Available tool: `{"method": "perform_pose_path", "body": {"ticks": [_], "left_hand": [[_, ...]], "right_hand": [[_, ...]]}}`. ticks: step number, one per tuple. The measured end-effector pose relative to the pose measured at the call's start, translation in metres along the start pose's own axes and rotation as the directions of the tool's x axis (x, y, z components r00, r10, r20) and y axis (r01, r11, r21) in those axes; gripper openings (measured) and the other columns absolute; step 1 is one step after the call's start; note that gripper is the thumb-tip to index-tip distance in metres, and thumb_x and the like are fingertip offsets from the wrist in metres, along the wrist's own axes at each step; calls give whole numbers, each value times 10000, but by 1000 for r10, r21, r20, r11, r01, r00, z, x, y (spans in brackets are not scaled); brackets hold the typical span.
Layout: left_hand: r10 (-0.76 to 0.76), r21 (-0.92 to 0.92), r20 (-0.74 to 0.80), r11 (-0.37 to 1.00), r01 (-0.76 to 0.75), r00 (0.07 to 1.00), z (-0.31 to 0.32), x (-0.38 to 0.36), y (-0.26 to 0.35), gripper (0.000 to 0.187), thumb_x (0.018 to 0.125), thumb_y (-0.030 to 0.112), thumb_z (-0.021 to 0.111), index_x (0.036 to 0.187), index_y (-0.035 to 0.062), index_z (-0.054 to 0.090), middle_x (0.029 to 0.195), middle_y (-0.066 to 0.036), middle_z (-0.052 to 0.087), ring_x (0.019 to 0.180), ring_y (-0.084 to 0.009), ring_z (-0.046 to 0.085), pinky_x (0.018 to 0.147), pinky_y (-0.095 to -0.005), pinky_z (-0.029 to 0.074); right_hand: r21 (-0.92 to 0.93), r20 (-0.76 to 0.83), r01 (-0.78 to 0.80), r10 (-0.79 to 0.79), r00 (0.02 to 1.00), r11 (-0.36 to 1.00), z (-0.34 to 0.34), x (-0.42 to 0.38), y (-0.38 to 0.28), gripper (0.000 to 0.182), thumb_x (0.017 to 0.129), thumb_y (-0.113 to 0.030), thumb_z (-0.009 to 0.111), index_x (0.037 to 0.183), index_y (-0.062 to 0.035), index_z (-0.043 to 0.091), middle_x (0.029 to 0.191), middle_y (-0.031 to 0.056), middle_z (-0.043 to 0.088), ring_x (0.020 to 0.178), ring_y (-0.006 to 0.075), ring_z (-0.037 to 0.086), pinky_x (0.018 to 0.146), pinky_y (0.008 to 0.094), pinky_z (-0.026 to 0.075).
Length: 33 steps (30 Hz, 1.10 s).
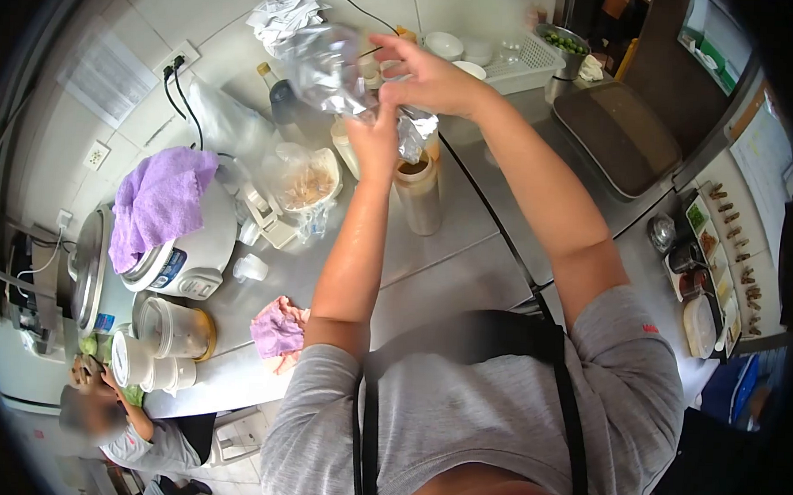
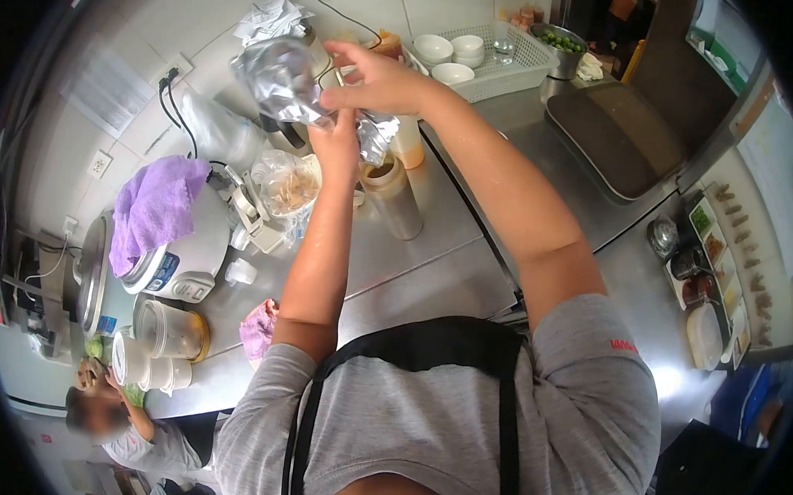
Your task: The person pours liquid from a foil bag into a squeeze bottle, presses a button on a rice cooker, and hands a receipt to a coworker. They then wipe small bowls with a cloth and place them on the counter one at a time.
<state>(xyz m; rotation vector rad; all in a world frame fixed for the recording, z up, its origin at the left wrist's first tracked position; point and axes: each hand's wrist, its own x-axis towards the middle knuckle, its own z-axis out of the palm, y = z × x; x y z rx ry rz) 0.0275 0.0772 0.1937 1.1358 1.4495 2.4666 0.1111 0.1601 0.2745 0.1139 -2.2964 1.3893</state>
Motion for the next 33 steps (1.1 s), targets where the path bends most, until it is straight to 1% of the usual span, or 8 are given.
{"method": "perform_pose_path", "body": {"ticks": [8, 12, 13, 19, 22, 25, 30, 33], "left_hand": [[-454, -582, -55, 738, 341, 889, -26, -9, -3, 202, 825, 187, 504, 952, 45, 437, 871, -42, 523, 762, -133, 534, 618, -287, 467], [-499, -736, 56, 565, 374, 865, -38, -3, 7, 287, 854, 252, 447, 1060, 56, 412, 1001, -67, 509, 882, -177, 514, 733, -322, 456], [-513, -672, 52, 617, 410, 857, -36, -4, 21, 457, 836, 417, 402, 1123, 62, 399, 1122, -67, 472, 999, -214, 461, 850, -370, 387], [-433, -650, 358, 521, 554, 827, 7, -44, 69, 597, 737, 556, 458, 1119, 101, 396, 1068, -52, 480, 911, -193, 454, 765, -353, 334], [-549, -545, 503, 399, 738, 668, 45, -99, 98, 597, 736, 595, 417, 1136, 153, 373, 1101, -59, 453, 912, -207, 446, 746, -352, 330], [-602, -285, 704, 245, 927, 376, 67, -150, 106, 640, 747, 626, 344, 1157, 135, 358, 1123, -83, 440, 951, -222, 440, 724, -341, 342], [-405, 48, 914, 125, 991, 7, 96, -255, 135, 745, 748, 651, 279, 1199, 61, 337, 1167, -110, 409, 1044, -264, 403, 886, -401, 333], [-293, 280, 918, 5, 960, -266, 116, -336, 160, 776, 706, 683, 320, 1179, 69, 367, 1174, -91, 407, 1034, -227, 412, 849, -381, 350]], "right_hand": [[336, -282, -19, 119, 952, 942, -13, -50, 8, 503, 804, -253, 509, 1237, -80, 321, 1175, 85, 409, 973, 138, 470, 801, 247, 367], [392, -449, -34, 224, 865, 919, 8, -95, 1, 408, 819, -228, 483, 1178, -64, 380, 1110, 67, 460, 894, 120, 498, 754, 239, 391], [408, -484, -36, 249, 839, 912, 14, -111, 5, 389, 820, -224, 481, 1163, -62, 392, 1094, 65, 470, 878, 118, 503, 746, 241, 398], [257, -642, -236, 348, 684, 937, 88, -194, 8, 497, 721, -160, 616, 1152, -61, 390, 1032, 65, 484, 847, 114, 503, 736, 265, 419], [205, -680, -279, 342, 649, 938, 113, -223, -30, 728, 672, -272, 675, 1241, -68, 270, 1147, 118, 368, 969, 167, 432, 780, 301, 403], [-2, -823, -346, 195, 533, 938, 121, -265, -58, 882, 616, -306, 712, 1278, -51, 188, 1196, 131, 331, 1043, 205, 381, 852, 346, 360], [-130, -962, -280, -52, 268, 951, 132, -360, -93, 1025, 563, -269, 754, 1303, -42, 82, 1266, 128, 269, 1131, 205, 309, 909, 330, 307], [-95, -984, -343, -37, 172, 935, 150, -431, -147, 877, 584, -181, 734, 1275, -31, 215, 1174, 110, 402, 1073, 154, 378, 893, 286, 319]]}}
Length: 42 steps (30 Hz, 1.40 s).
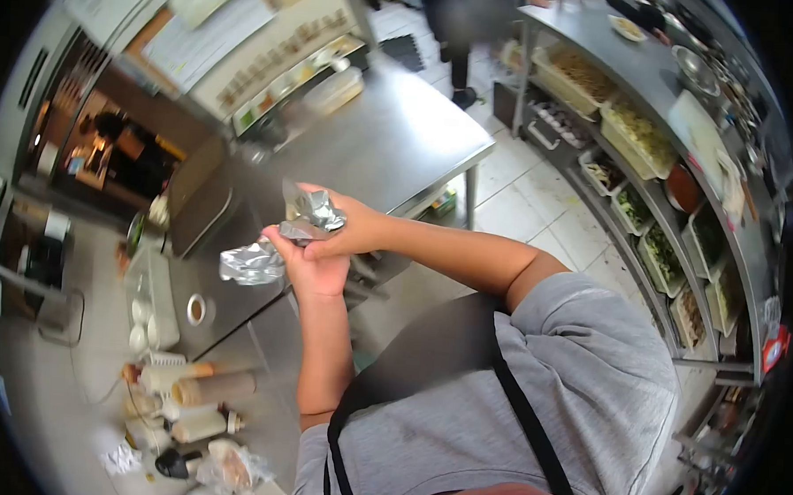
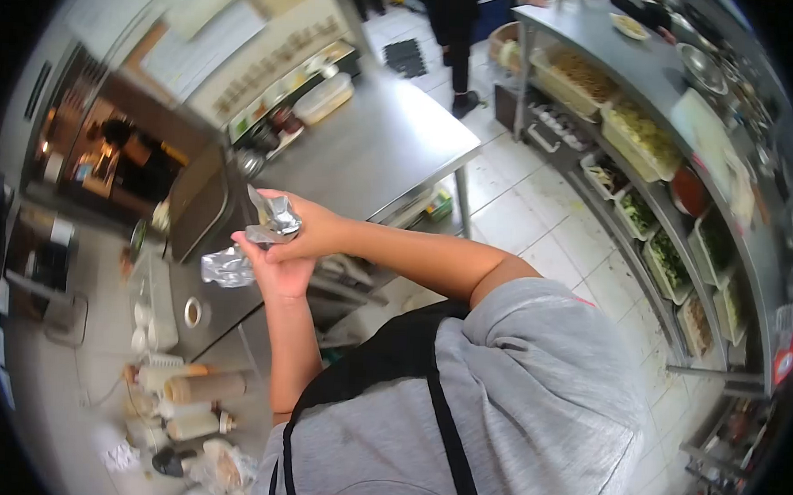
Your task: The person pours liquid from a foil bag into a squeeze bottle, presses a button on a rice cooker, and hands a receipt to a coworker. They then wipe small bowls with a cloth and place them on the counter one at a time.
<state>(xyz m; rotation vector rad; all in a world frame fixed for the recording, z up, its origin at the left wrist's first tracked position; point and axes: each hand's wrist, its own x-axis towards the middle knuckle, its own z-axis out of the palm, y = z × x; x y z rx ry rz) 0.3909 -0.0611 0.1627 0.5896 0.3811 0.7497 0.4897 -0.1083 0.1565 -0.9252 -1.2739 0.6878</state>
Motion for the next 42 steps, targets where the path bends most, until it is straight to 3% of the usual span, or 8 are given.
{"method": "perform_pose_path", "body": {"ticks": [5, 8, 10, 14, 19, 34, 38, 42], "left_hand": [[-409, -50, 366, 888, 456, 836, 68, 32, -134, 790, 663, 700, 385, 1142, 72, 404, 1123, -82, 450, 976, -191, 446, 773, -342, 374], [-665, 359, 453, 746, 561, 594, 101, 49, -210, 690, 707, 621, 444, 1123, 72, 419, 1047, -80, 490, 913, -184, 475, 744, -324, 384], [-661, 608, 345, 698, 378, 666, 108, 57, -246, 587, 743, 523, 487, 1108, 66, 434, 1019, -75, 501, 886, -170, 483, 729, -292, 388], [-324, 841, 188, 540, 18, 927, 104, 92, -298, 389, 784, 277, 552, 1078, 42, 456, 1005, -78, 502, 876, -146, 478, 720, -248, 393], [127, 946, 230, 204, -252, 965, 62, 162, -300, 389, 714, 159, 600, 1059, 40, 466, 1025, -96, 473, 905, -171, 443, 799, -303, 367], [485, 997, -29, 81, -12, 874, 71, 361, -299, 447, 695, 177, 609, 1083, 35, 440, 1088, -152, 416, 1007, -263, 401, 856, -347, 330], [514, 980, -90, -106, 167, 853, 89, 382, -295, 485, 679, 202, 618, 1097, 42, 430, 1100, -162, 403, 994, -278, 412, 851, -365, 335], [639, 898, -79, -287, 333, 765, 80, 390, -298, 490, 667, 207, 615, 1093, 43, 438, 1073, -167, 424, 977, -303, 421, 849, -387, 335]], "right_hand": [[48, -230, -285, 288, 930, 957, -168, -57, -30, 636, 626, -123, 689, 1163, -7, 369, 967, 59, 553, 871, 96, 505, 767, 248, 404], [-261, -498, -392, 225, 838, 882, -265, -109, -57, 510, 637, -110, 683, 1070, -5, 435, 795, 21, 575, 729, 79, 520, 665, 237, 422], [-388, -631, -419, 95, 770, 821, -322, -148, -66, 441, 639, -115, 687, 1012, -20, 472, 703, -6, 547, 647, 69, 499, 599, 222, 409], [-340, -805, -508, 34, 592, 792, -412, -215, -85, 249, 641, -117, 683, 743, -67, 461, 609, -26, 480, 559, 52, 442, 515, 204, 365], [-190, -863, -461, 76, 499, 867, -483, -228, -80, 261, 649, -101, 678, 659, -84, 418, 643, -27, 491, 582, 50, 445, 521, 205, 362], [-267, -729, -380, 73, 681, 886, -670, -24, -18, 184, 667, -69, 641, 775, -62, 492, 753, 6, 540, 753, 101, 508, 681, 246, 405], [-167, -727, -263, 61, 684, 950, -732, 29, 8, 206, 670, -79, 637, 828, -49, 508, 791, 22, 549, 747, 100, 512, 695, 251, 417], [-468, -652, -281, -112, 750, 838, -818, 87, 48, 320, 704, -32, 593, 1001, -42, 474, 794, -10, 529, 733, 94, 510, 643, 213, 415]]}}
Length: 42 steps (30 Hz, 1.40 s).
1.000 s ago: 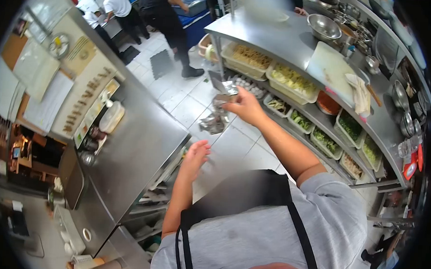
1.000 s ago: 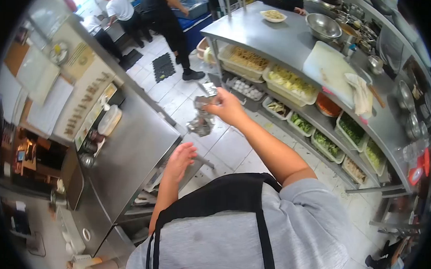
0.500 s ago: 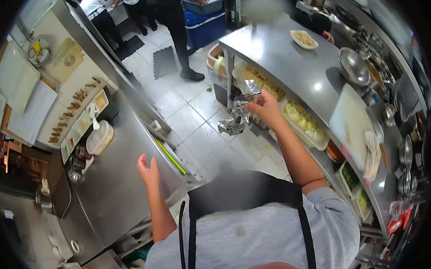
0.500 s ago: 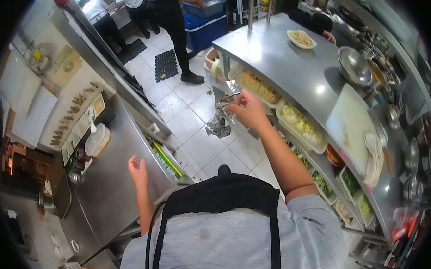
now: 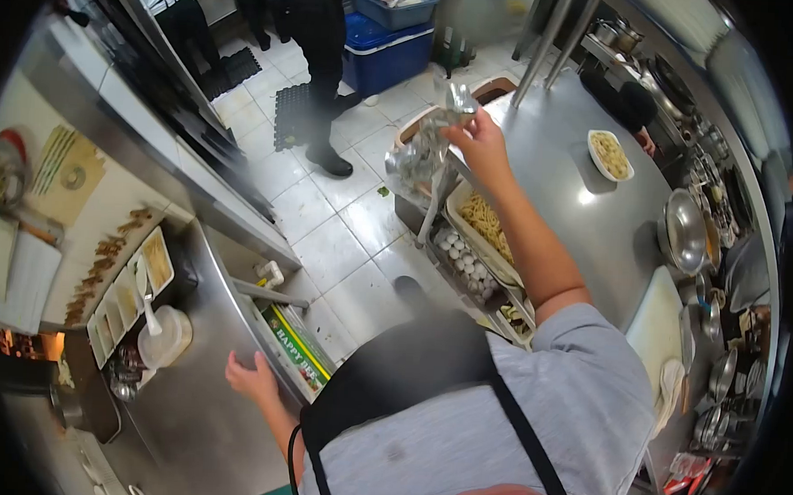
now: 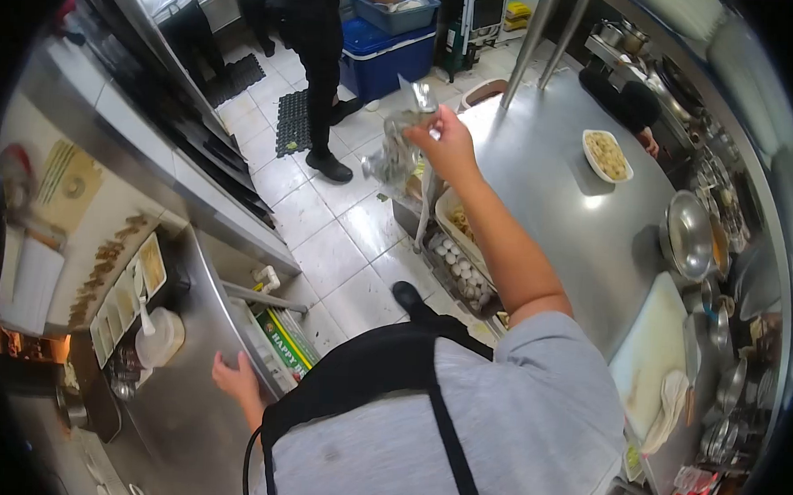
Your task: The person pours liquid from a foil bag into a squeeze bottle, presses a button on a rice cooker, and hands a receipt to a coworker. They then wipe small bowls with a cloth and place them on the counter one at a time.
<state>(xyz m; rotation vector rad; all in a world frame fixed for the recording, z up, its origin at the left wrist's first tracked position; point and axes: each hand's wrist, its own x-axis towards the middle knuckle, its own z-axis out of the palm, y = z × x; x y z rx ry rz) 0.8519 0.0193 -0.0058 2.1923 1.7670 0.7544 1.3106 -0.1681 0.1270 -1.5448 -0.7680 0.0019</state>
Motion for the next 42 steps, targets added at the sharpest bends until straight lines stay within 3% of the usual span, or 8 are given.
{"method": "perform_pose_path", "body": {"ticks": [9, 12, 14, 20, 22, 26, 32, 42], "left_hand": [[-9, 114, -193, 993, 32, 981, 18, 2, 14, 477, 680, 176, 579, 1089, -2, 414, 1077, -176, 410, 1039, -327, 360, 901, -419, 271], [-21, 138, -171, 989, 45, 985, 16, 2, 14, 468, 684, 164, 566, 1089, -8, 409, 1087, -183, 400, 1041, -329, 354, 901, -422, 268], [6, 130, -174, 991, 17, 985, 19, 2, 14, 462, 683, 165, 563, 1084, -10, 413, 1093, -186, 396, 1036, -329, 358, 895, -424, 274], [94, 152, -218, 987, -61, 971, 22, 8, 15, 452, 655, 212, 586, 1027, -10, 458, 1008, -184, 464, 953, -343, 425, 820, -430, 344], [90, 166, -281, 985, -44, 956, 24, 10, 21, 452, 628, 196, 608, 1014, 6, 473, 979, -182, 489, 947, -339, 430, 821, -422, 339], [-100, 104, -409, 982, 156, 907, 15, 0, 29, 381, 634, 209, 623, 976, 73, 526, 1039, -151, 478, 992, -320, 421, 832, -410, 350], [-61, 44, -477, 995, 93, 877, -70, -107, 34, 111, 680, 112, 577, 781, 78, 549, 869, -91, 526, 815, -265, 494, 696, -385, 388], [-646, -274, -722, 594, 757, 246, -173, -456, -73, 164, 702, 79, 539, 862, 48, 549, 806, -126, 560, 762, -269, 548, 657, -343, 440]], "right_hand": [[-879, -211, 177, -695, 688, 442, -89, 237, 121, 360, 665, -110, 593, 1006, -80, 481, 1006, 145, 492, 938, 317, 480, 803, 372, 397], [-842, -515, -420, -274, 812, 337, -106, 248, 179, 418, 672, -201, 605, 1058, -111, 472, 1050, 153, 457, 966, 321, 470, 816, 392, 388], [-692, -699, -700, 81, 711, 176, -89, 247, 189, 445, 675, -245, 607, 1079, -123, 465, 1080, 156, 436, 970, 327, 472, 809, 406, 389], [-710, 283, 68, 196, 939, 701, 52, 244, 237, 323, 704, -317, 559, 866, -37, 564, 760, 181, 550, 848, 333, 519, 736, 391, 415], [-546, 649, 417, 52, 759, 726, 117, 232, 237, 349, 728, -326, 547, 617, 2, 501, 618, 206, 502, 596, 358, 480, 539, 432, 361], [-196, 938, 436, 38, 346, 878, 234, 162, 147, 347, 797, -254, 489, 604, 33, 502, 533, 180, 469, 456, 270, 487, 450, 361, 357], [273, 961, 124, -277, 13, 954, 322, -19, 40, 146, 803, -70, 429, 915, 0, 492, 599, 33, 477, 560, 94, 469, 545, 221, 387], [394, 784, -153, -419, -458, 906, 356, -367, -152, 192, 784, -96, 481, 953, -9, 503, 737, 39, 531, 698, 95, 502, 655, 215, 402]]}}
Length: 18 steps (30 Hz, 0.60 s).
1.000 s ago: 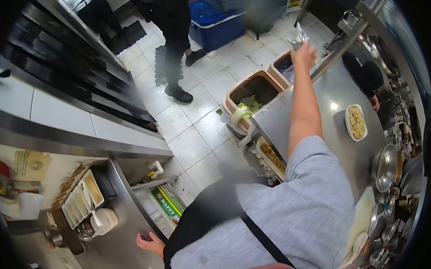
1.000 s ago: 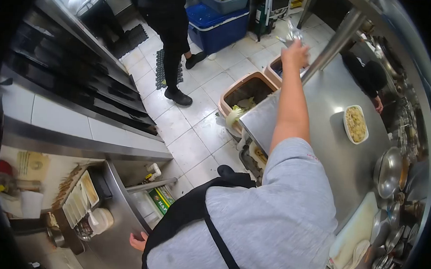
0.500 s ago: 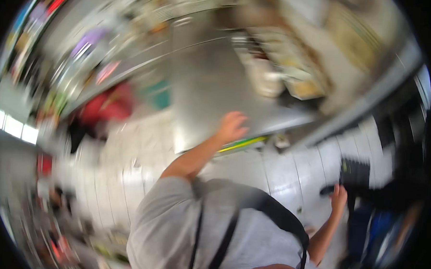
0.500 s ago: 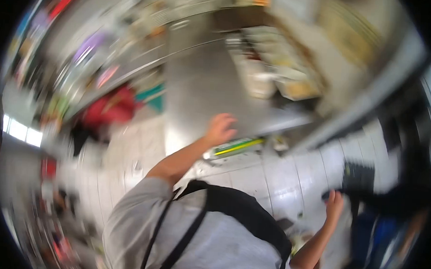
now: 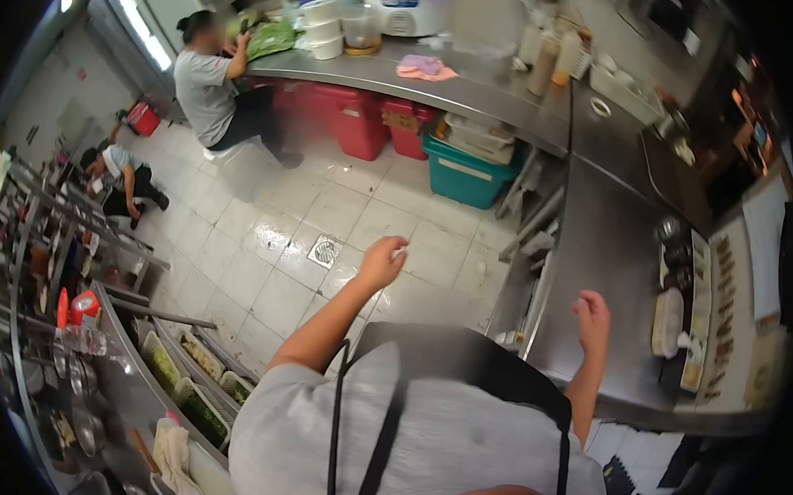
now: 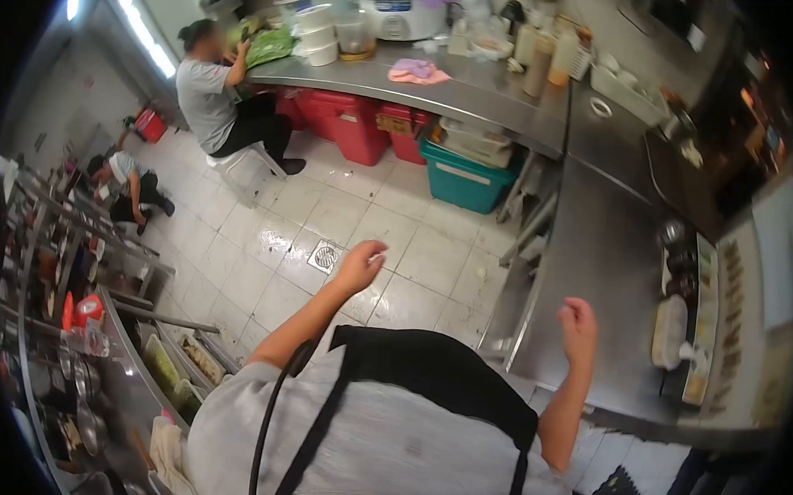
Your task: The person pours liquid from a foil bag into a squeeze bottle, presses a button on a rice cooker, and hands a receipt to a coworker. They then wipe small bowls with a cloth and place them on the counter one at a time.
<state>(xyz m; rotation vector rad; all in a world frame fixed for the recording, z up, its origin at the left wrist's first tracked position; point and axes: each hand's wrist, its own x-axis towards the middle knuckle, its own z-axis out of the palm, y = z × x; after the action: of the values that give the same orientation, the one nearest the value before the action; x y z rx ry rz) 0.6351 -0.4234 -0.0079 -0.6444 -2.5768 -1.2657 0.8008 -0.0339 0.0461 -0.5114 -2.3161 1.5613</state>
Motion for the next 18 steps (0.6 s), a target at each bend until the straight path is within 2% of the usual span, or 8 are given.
{"method": "perform_pose_path", "body": {"ticks": [2, 4, 7, 11, 16, 18], "left_hand": [[-187, 42, 2, 982, 187, 982, -39, -2, -31, 183, 734, 147, 529, 883, 43, 546, 823, -137, 562, 787, -259, 550, 676, -340, 438], [-366, 53, 30, 930, 364, 930, -67, -8, -56, 227, 776, 214, 494, 906, 35, 544, 845, -151, 563, 809, -265, 546, 695, -341, 431], [-474, -18, 56, 879, 476, 879, -93, -6, -85, 325, 814, 294, 427, 933, 11, 535, 874, -177, 561, 832, -294, 536, 724, -340, 416], [-538, -139, 69, 829, 542, 840, -106, 22, -121, 378, 820, 323, 416, 943, -19, 518, 875, -191, 558, 829, -294, 531, 740, -333, 406], [-500, -89, 85, 858, 506, 862, -126, 120, -180, 353, 802, 302, 468, 970, -7, 505, 898, -182, 543, 809, -271, 531, 723, -329, 417], [-505, -80, 72, 857, 509, 860, -132, 165, -211, 348, 786, 293, 502, 986, 8, 499, 915, -175, 535, 800, -265, 530, 710, -334, 424]], "right_hand": [[23, 165, 73, -76, 983, 997, 52, 49, -23, 187, 770, -101, 504, 937, -18, 516, 743, 32, 532, 700, 90, 498, 638, 215, 404], [28, 261, 97, -102, 960, 995, 97, 92, -44, 184, 761, -103, 516, 925, -19, 521, 743, 26, 533, 695, 86, 492, 624, 216, 401], [-37, 392, 142, -116, 913, 989, 150, 148, -63, 185, 754, -104, 527, 917, -18, 521, 740, 17, 532, 681, 82, 481, 611, 217, 394], [-110, 473, 167, -96, 876, 980, 202, 211, -85, 185, 754, -106, 529, 913, -12, 520, 730, 10, 523, 663, 78, 463, 601, 217, 383], [-101, 446, 111, -55, 893, 989, 258, 308, -80, 189, 740, -112, 544, 905, -20, 527, 717, -4, 510, 644, 75, 448, 588, 212, 378], [-96, 432, 152, -96, 897, 984, 286, 353, -71, 190, 739, -117, 546, 902, -20, 529, 708, -11, 505, 634, 73, 443, 582, 211, 377]]}}
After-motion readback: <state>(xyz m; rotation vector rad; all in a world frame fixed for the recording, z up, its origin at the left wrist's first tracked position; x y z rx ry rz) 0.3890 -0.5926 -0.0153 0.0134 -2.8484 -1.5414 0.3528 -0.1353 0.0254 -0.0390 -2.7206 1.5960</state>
